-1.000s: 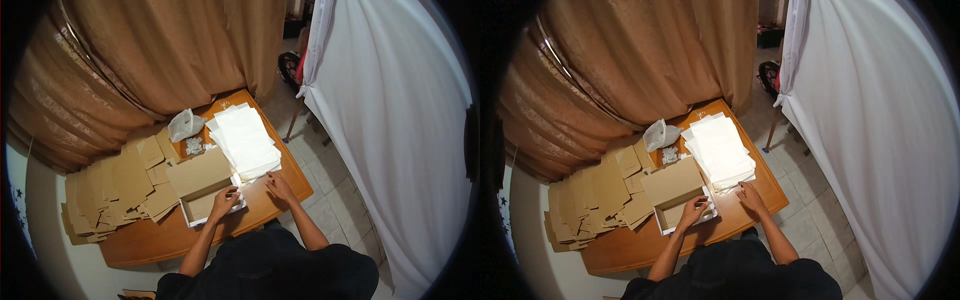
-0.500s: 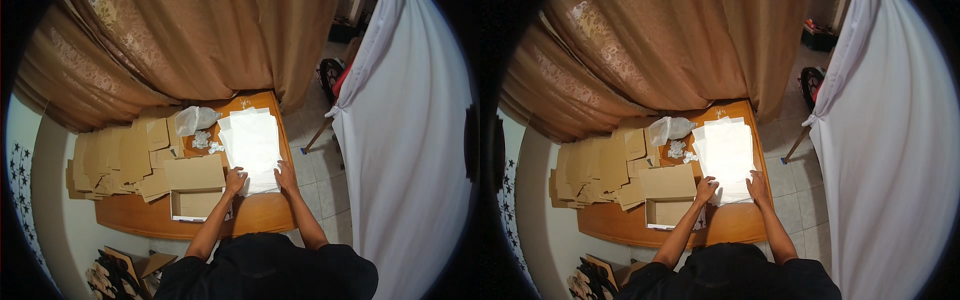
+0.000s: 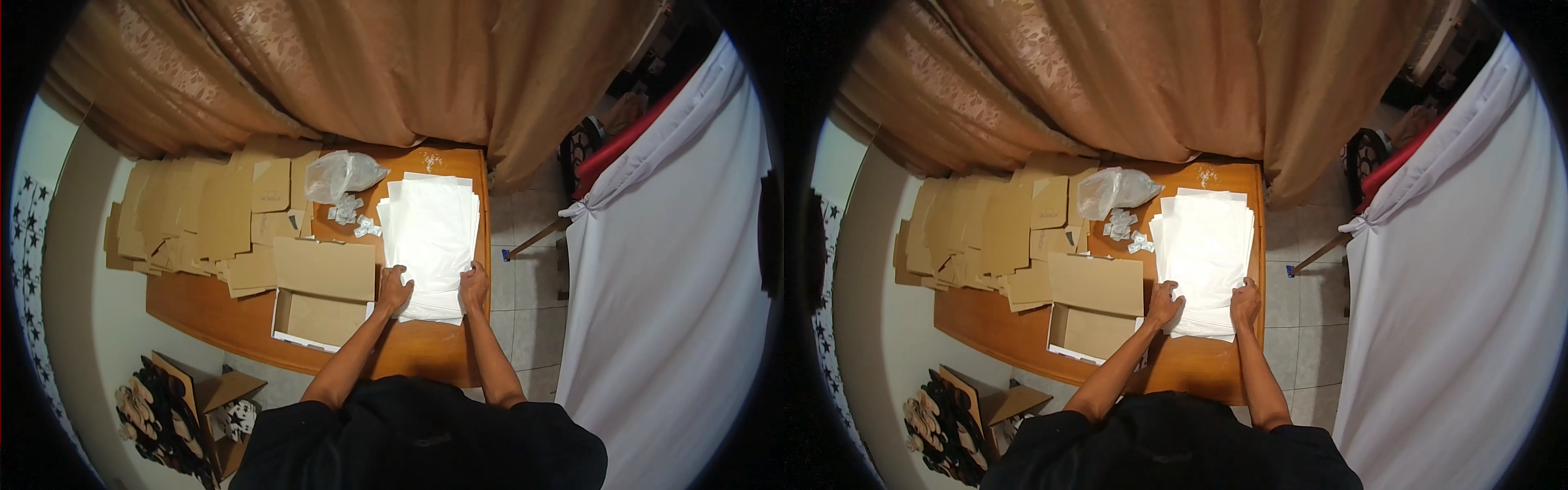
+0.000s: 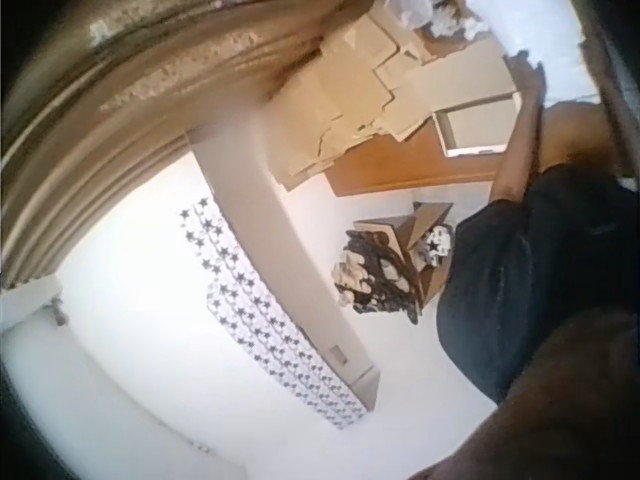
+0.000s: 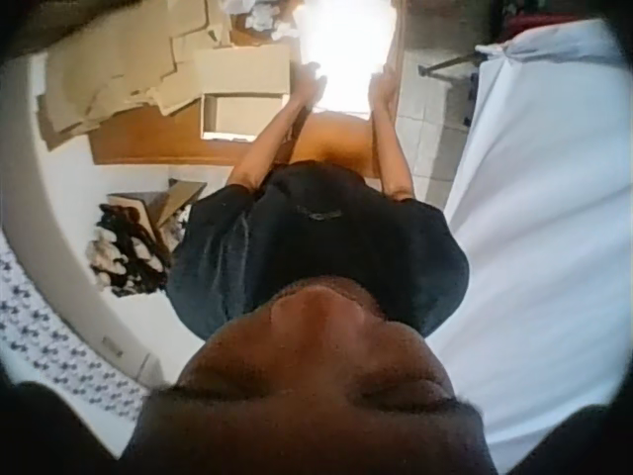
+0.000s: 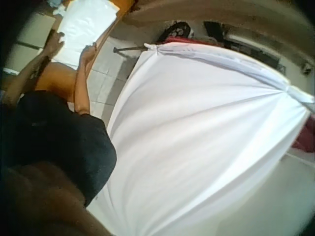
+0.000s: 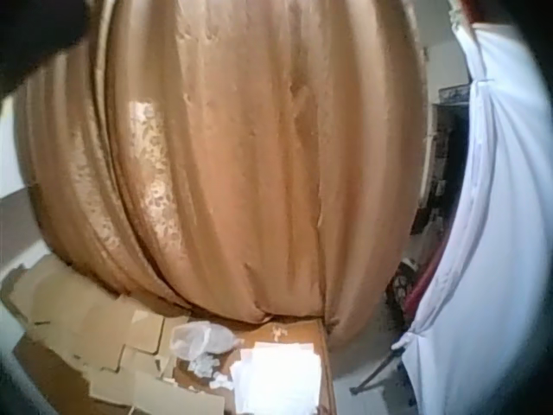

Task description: Folding cardboard shoe boxes, placing tissue paper and packets inside, and stacking them on shelves.

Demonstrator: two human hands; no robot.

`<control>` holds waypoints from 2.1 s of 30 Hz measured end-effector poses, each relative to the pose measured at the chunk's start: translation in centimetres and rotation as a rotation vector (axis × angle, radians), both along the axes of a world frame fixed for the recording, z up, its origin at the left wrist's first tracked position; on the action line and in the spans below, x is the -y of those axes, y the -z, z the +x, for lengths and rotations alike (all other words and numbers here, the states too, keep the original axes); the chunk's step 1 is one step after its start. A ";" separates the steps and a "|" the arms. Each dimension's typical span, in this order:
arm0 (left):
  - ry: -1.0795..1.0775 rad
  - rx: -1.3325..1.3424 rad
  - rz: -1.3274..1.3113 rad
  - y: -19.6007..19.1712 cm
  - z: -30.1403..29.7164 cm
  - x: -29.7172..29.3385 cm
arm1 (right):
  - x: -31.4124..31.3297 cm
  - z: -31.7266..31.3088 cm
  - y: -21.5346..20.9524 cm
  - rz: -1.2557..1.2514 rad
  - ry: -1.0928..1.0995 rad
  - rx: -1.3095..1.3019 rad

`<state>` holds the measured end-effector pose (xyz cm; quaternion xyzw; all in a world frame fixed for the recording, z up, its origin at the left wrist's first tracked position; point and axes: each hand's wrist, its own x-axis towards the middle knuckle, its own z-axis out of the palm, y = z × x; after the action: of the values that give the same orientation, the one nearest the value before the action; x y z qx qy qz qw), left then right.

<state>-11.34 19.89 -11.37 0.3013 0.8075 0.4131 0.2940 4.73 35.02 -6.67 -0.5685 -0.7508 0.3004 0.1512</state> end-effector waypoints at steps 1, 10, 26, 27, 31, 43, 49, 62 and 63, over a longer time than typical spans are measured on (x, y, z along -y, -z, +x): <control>-0.019 0.002 -0.005 -0.4 0.0 0.2 | 0.1 -0.1 0.3 -0.030 0.047 -0.058; 0.185 -0.006 0.019 -4.1 2.7 3.6 | 2.1 3.7 -1.6 -0.257 -0.065 -0.637; -0.088 0.146 0.486 -18.8 -8.8 18.3 | 15.3 3.8 -24.8 -0.669 -0.807 -0.786; -0.120 0.191 0.445 -18.7 -10.1 19.2 | 15.9 3.3 -24.9 -0.651 -0.797 -0.783; -0.132 0.370 0.418 -16.9 -14.1 23.4 | 18.6 0.2 -25.0 -0.763 -0.895 -0.740; -0.082 0.526 0.382 -8.6 -20.6 33.9 | 19.1 -7.7 -14.1 -0.477 -0.448 -0.480; -0.301 0.710 0.400 -4.8 -19.2 36.4 | 22.8 -7.8 -11.8 -0.717 0.111 -0.384; -0.256 0.452 0.340 -1.3 -21.3 33.4 | 24.4 -5.2 -0.8 -0.269 0.081 -0.520; -0.250 0.424 0.318 -1.1 -21.4 32.9 | 24.4 -5.3 -0.5 -0.271 0.085 -0.521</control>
<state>-32.72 -13.03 -10.30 0.1487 0.6840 0.6214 0.3520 -0.55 10.64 -6.16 -0.5182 -0.6152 0.5273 0.2738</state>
